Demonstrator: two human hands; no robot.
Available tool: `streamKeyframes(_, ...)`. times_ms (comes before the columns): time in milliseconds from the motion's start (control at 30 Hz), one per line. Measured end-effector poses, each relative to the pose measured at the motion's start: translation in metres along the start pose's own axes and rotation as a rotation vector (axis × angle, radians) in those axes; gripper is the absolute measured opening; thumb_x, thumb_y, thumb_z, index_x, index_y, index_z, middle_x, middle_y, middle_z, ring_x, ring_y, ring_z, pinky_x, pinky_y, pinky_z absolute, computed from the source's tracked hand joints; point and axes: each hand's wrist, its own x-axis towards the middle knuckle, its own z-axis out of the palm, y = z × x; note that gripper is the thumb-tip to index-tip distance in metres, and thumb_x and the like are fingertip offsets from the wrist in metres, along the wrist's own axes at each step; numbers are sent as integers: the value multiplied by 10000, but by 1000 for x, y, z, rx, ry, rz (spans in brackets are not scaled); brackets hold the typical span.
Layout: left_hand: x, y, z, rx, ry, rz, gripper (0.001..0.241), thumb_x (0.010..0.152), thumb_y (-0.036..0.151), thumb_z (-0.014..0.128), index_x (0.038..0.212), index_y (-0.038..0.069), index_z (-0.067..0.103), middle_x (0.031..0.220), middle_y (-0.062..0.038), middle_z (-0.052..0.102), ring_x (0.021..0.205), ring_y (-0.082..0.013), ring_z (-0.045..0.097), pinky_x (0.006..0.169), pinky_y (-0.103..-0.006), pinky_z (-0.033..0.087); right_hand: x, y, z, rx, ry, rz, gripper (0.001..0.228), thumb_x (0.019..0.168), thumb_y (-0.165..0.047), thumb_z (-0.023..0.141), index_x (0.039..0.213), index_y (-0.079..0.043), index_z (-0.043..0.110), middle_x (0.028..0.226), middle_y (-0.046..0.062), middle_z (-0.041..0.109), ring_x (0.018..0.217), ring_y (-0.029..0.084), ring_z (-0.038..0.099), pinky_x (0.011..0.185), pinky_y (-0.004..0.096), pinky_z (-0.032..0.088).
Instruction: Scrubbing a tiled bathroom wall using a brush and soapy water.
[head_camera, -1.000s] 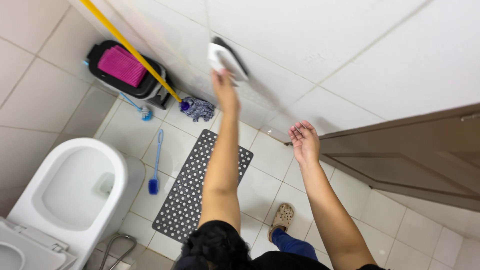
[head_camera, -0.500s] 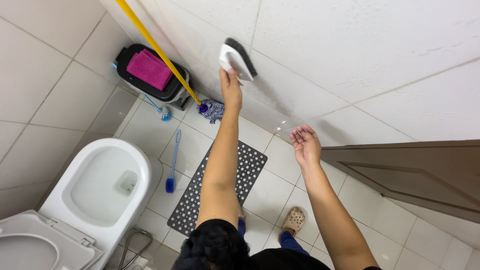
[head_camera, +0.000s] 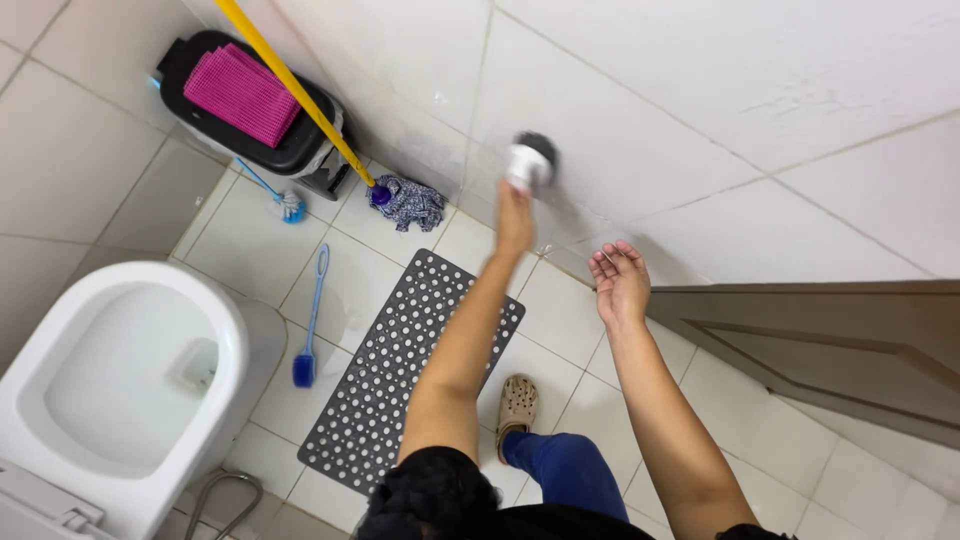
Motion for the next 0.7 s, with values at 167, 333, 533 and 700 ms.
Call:
streamKeyframes(167,38,-27,-55,-54,194,-153,467,1144,415,345,1322,-13,401,1131,-145,548,1003,-225,547,912,-377,469,5,16,6,-4,-17,30,168,1010,1,533,1146,-93,564,1037,84,670,933,230,652,912,410,582)
streamKeyframes(333,-54,-9,50,-179,113,-226,554,1069,488,353,1417,58,343,1129,-84,542,963,-179,545,877,-344,470,2,4,-4,54,40,-54,204,978,4,503,1142,-88,580,1021,72,678,907,218,657,879,406,591)
streamKeyframes(533,-65,106,74,-81,-52,-150,436,1121,380,384,1346,6,403,1172,-196,586,1075,-303,590,951,-437,472,-25,-62,9,66,66,-294,140,1011,21,548,1093,-83,594,990,76,674,858,214,653,838,384,584)
streamKeyframes(700,80,228,-48,-323,236,-298,441,1098,358,382,1451,103,450,910,-11,540,773,-128,510,675,-292,463,-61,-92,68,25,-40,-194,151,1008,5,510,1078,-102,590,991,61,678,870,191,651,839,370,592)
